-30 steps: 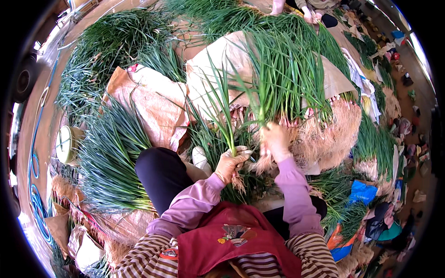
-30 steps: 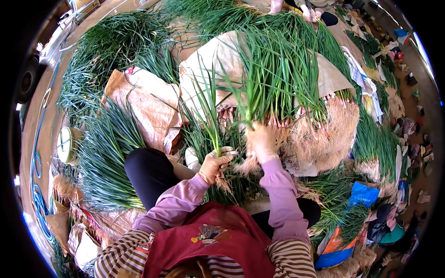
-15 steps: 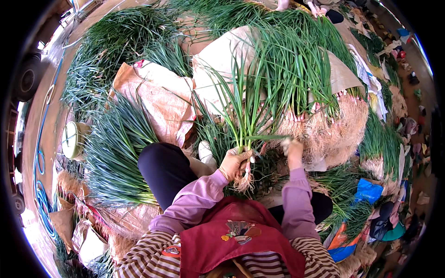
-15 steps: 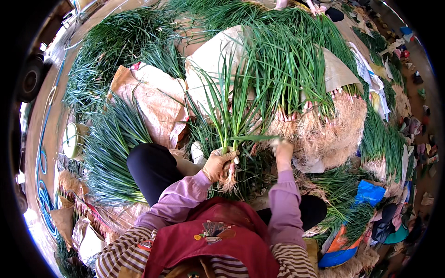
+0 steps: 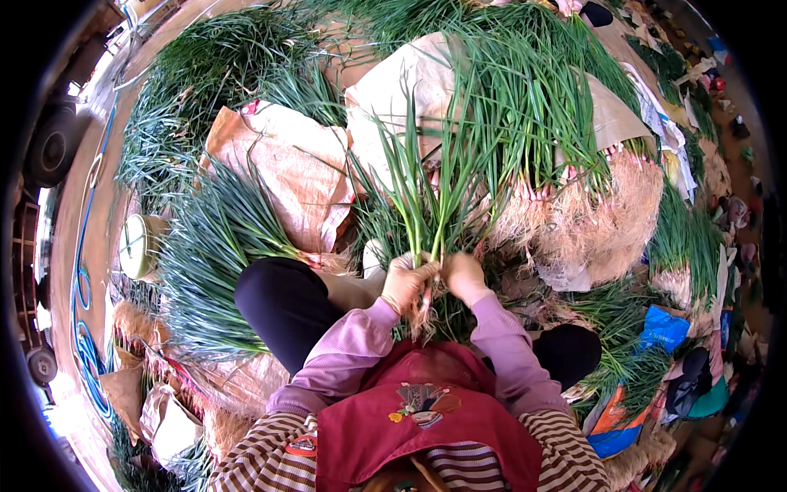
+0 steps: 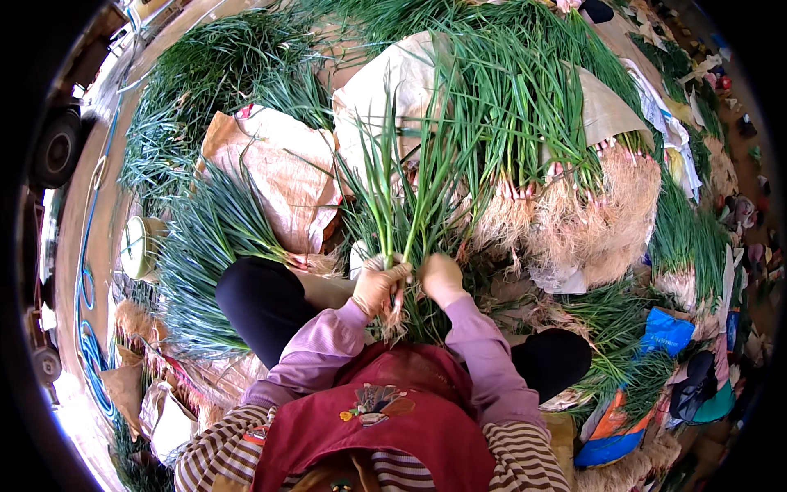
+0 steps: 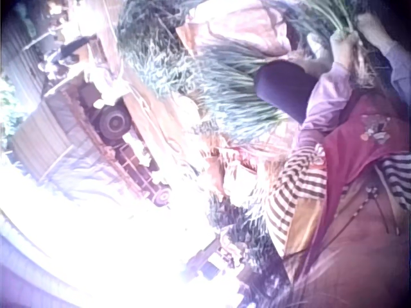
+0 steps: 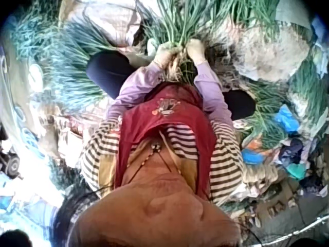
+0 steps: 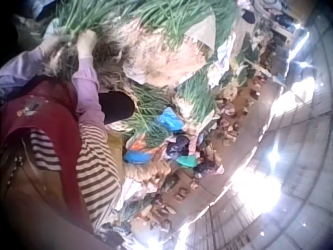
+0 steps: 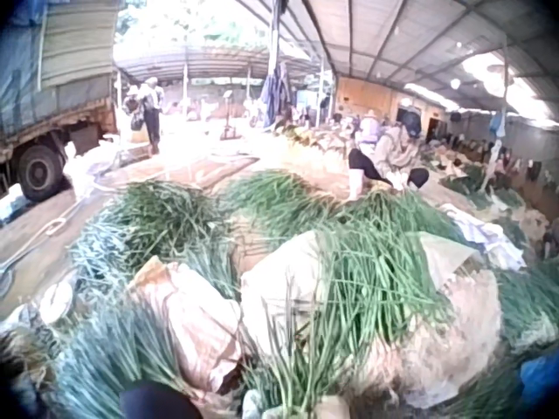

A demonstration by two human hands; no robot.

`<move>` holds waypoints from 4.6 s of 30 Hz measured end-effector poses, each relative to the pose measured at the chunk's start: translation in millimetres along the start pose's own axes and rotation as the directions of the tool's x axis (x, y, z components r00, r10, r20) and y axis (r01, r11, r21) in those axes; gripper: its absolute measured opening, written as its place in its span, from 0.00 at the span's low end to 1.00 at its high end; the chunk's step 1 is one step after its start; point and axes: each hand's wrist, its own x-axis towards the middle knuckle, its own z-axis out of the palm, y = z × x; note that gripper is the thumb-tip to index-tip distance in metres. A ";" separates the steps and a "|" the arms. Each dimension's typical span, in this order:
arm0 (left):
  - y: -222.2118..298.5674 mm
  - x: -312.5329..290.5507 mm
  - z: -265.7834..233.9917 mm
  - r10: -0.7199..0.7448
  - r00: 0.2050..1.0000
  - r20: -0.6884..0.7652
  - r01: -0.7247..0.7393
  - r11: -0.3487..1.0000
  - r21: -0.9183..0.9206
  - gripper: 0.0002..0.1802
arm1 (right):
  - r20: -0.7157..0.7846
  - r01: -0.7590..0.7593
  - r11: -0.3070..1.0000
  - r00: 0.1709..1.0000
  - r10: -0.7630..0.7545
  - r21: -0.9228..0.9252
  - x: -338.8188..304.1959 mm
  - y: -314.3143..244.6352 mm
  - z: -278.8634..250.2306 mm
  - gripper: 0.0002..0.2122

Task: The person gathers stalks of scallions into a bundle, removes loose leaves and dirt from the roots by hand, and places the bundled scallions onto a pile.

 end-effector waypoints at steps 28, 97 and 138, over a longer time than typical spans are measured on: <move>-9.8 16.4 -5.7 -0.070 0.995 -0.070 0.077 0.992 0.105 0.08 | -0.229 0.149 0.414 0.961 0.152 0.898 19.1 8.9 55.5 0.12; -15.4 -4.6 21.7 -0.173 0.985 -0.010 0.172 0.972 0.161 0.12 | 0.048 -0.043 0.334 0.999 -0.005 0.942 -23.3 19.7 -44.2 0.06; -7.2 12.5 27.5 -0.163 0.985 0.056 0.170 0.974 -0.148 0.08 | 0.043 0.015 0.439 0.992 -0.120 0.898 -21.4 8.5 -75.1 0.13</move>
